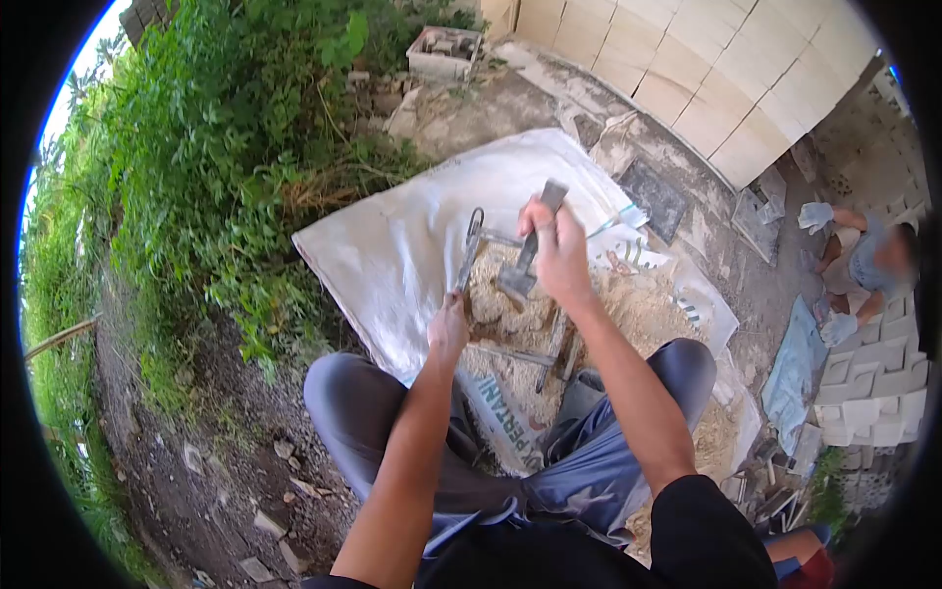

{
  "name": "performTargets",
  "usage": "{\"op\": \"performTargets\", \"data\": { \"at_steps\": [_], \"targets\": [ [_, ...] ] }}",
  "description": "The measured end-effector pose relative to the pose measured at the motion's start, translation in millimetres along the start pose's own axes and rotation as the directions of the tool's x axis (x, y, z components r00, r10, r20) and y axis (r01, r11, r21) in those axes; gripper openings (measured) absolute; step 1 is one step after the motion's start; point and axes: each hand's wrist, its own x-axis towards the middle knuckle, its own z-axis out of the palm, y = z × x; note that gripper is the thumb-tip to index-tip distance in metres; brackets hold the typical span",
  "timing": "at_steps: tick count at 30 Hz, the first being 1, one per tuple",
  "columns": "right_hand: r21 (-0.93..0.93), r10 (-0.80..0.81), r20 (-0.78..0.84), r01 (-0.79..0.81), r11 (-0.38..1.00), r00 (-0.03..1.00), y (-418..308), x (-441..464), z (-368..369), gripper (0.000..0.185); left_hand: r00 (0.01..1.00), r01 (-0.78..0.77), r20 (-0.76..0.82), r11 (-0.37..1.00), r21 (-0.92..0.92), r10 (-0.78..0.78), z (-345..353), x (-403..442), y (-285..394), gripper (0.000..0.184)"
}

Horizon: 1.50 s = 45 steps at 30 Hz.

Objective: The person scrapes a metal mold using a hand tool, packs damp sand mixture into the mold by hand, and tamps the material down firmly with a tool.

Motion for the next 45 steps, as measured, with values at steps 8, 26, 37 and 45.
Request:
{"op": "performTargets", "data": {
  "at_steps": [8,26,37,45],
  "targets": [
    [-0.031,-0.042,0.122,0.047,0.998,0.992,59.4,-6.8,27.4,0.028,0.995,0.054,0.077,0.998,0.039,-0.057,-8.1,2.7,7.2,0.108],
    [0.087,-0.034,0.034,0.031,0.996,0.999,12.0,10.7,16.5,0.029,0.999,0.024,-0.033,1.000,-0.015,-0.025,0.1,-1.0,1.1,0.089],
    [-0.124,0.112,0.205,-0.088,0.988,0.972,34.6,1.6,19.0,0.033,0.997,0.068,0.038,0.995,0.067,-0.071,9.2,10.7,-4.0,0.102],
    [-0.115,-0.077,0.034,0.080,0.990,0.996,82.0,-22.6,17.3,0.028,0.998,0.047,0.041,0.999,-0.014,-0.047,-8.1,0.4,7.1,0.102]
  ]
}}
